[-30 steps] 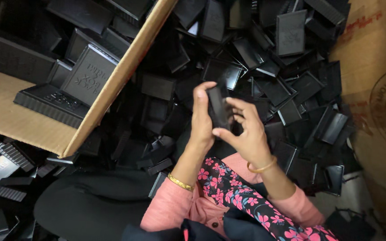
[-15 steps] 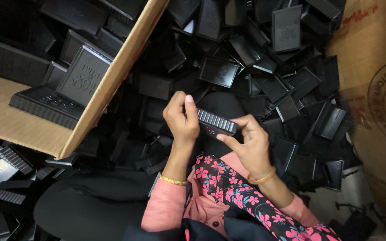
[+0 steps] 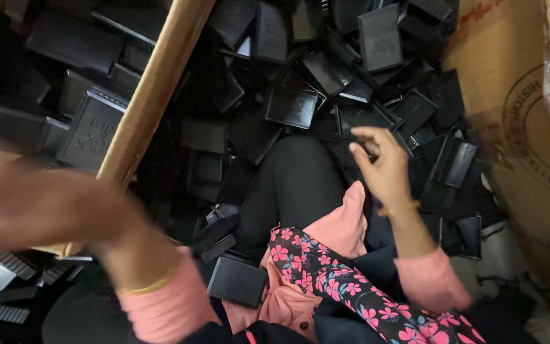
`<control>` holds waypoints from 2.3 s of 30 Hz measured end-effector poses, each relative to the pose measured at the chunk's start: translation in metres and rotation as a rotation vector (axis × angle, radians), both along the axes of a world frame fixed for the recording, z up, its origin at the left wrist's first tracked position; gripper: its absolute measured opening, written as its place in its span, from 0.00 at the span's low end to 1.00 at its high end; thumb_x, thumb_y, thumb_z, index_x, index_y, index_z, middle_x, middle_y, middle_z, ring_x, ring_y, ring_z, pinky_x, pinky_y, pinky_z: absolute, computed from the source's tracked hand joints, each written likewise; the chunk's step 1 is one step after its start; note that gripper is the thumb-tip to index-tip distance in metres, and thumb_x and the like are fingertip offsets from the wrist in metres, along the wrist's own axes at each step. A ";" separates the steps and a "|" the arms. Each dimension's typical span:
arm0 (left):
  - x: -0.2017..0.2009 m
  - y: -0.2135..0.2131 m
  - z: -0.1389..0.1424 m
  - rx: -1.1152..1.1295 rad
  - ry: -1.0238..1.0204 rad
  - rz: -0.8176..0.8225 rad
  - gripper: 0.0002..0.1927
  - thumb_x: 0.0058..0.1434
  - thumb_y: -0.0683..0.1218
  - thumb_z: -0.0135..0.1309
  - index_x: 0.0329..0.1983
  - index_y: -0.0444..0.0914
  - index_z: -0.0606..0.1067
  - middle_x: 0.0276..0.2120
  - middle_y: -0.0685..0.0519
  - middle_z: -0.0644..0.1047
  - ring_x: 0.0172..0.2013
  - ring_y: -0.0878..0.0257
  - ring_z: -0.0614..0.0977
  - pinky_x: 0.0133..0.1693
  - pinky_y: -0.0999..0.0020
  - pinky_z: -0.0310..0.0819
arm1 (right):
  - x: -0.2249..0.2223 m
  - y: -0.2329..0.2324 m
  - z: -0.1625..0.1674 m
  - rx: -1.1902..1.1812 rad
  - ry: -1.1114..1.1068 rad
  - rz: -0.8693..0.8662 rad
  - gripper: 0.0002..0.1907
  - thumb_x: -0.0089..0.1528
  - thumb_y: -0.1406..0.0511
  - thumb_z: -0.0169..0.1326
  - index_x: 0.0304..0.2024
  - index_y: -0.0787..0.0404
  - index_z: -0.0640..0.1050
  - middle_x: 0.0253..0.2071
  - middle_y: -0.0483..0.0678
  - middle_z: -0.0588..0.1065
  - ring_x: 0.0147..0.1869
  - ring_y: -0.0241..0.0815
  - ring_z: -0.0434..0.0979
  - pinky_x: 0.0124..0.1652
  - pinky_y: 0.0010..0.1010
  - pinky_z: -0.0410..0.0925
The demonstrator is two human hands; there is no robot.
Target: The person sits on the floor and repeatedly picks up black plastic case halves, snaps them together, and places the assembled units into a cardboard box. The process continues with many identical cases.
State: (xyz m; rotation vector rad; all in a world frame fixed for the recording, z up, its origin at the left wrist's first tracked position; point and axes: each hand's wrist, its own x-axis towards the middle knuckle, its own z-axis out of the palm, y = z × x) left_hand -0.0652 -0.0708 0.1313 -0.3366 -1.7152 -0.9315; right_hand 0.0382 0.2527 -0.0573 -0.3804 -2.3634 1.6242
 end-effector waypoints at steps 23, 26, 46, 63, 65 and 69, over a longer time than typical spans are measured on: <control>0.002 0.063 -0.169 1.191 -1.114 -1.285 0.37 0.52 0.39 0.55 0.69 0.37 0.68 0.55 0.47 0.75 0.54 0.56 0.80 0.60 0.61 0.75 | 0.052 -0.045 0.034 0.643 0.107 0.342 0.46 0.49 0.65 0.68 0.70 0.55 0.66 0.66 0.65 0.66 0.67 0.64 0.68 0.60 0.41 0.65; 0.014 0.072 -0.166 1.359 -0.995 -1.467 0.30 0.57 0.45 0.54 0.65 0.42 0.67 0.56 0.47 0.75 0.57 0.54 0.79 0.58 0.53 0.77 | 0.043 -0.026 0.046 0.305 -0.048 0.386 0.43 0.52 0.68 0.69 0.69 0.56 0.67 0.64 0.58 0.70 0.64 0.55 0.72 0.61 0.39 0.66; 0.026 0.110 -0.135 0.017 -0.869 -0.711 0.26 0.77 0.51 0.32 0.30 0.34 0.74 0.28 0.46 0.76 0.31 0.52 0.80 0.39 0.61 0.72 | 0.033 -0.044 0.046 -1.033 -0.304 0.386 0.27 0.64 0.69 0.59 0.64 0.74 0.72 0.57 0.54 0.77 0.60 0.38 0.76 0.61 0.29 0.69; -0.039 0.026 -0.063 -0.202 -0.185 0.059 0.16 0.82 0.49 0.41 0.55 0.31 0.69 0.53 0.42 0.71 0.56 0.50 0.75 0.60 0.57 0.74 | -0.065 -0.009 -0.005 0.236 0.009 0.021 0.15 0.64 0.68 0.63 0.53 0.63 0.79 0.53 0.54 0.78 0.59 0.50 0.80 0.59 0.38 0.72; -0.032 0.051 -0.084 -0.192 -0.306 -0.200 0.15 0.80 0.50 0.42 0.51 0.35 0.73 0.48 0.46 0.74 0.52 0.51 0.77 0.58 0.59 0.73 | -0.076 -0.005 -0.044 0.543 0.028 0.060 0.18 0.59 0.68 0.65 0.52 0.64 0.79 0.51 0.58 0.76 0.55 0.59 0.76 0.54 0.44 0.70; -0.043 0.147 -0.145 -0.297 -0.895 -0.477 0.21 0.73 0.59 0.41 0.59 0.45 0.74 0.50 0.37 0.74 0.49 0.39 0.76 0.51 0.49 0.71 | -0.072 0.008 -0.068 0.599 0.051 -0.034 0.18 0.54 0.72 0.61 0.48 0.61 0.81 0.44 0.58 0.74 0.49 0.60 0.76 0.49 0.45 0.70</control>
